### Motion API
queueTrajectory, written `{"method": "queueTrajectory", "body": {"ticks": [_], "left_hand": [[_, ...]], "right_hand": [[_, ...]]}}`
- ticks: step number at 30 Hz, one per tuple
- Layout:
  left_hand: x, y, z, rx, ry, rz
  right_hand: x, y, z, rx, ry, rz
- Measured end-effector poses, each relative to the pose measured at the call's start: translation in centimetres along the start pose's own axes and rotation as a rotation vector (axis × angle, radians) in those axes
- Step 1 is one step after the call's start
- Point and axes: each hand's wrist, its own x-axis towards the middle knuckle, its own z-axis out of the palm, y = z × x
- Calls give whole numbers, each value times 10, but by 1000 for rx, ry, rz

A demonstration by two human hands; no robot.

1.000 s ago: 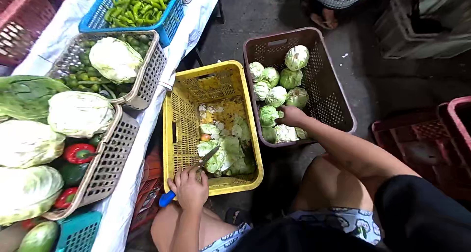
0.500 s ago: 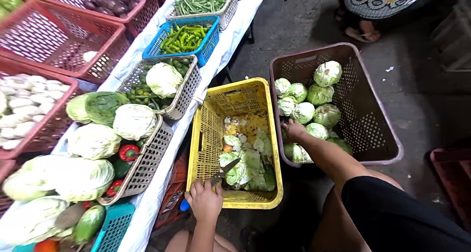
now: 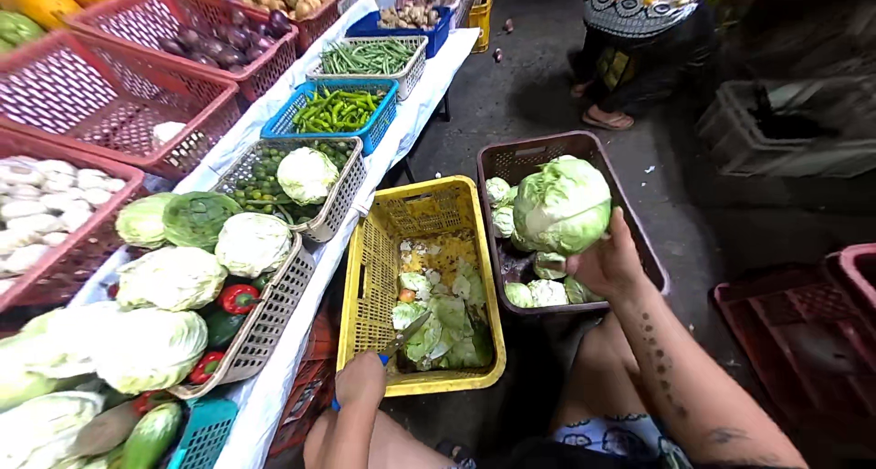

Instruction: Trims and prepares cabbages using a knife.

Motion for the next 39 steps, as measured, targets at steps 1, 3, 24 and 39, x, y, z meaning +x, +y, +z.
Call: {"method": "queueTrajectory", "body": {"ticks": [1,3,24,39], "left_hand": [[-6,-5,-1,-15,34,8],[-19,-17,-2,-93,110,31],[-159,-4,-30,-876,805,421],[-157,-2,-82,-1122,1129,577]], "right_hand": [[-10,12,8,114,-17,16],[-22,40,17,373,-29,58],[-44,137,135,-43,12,139],[-43,159,122,-209,305,191]]}}
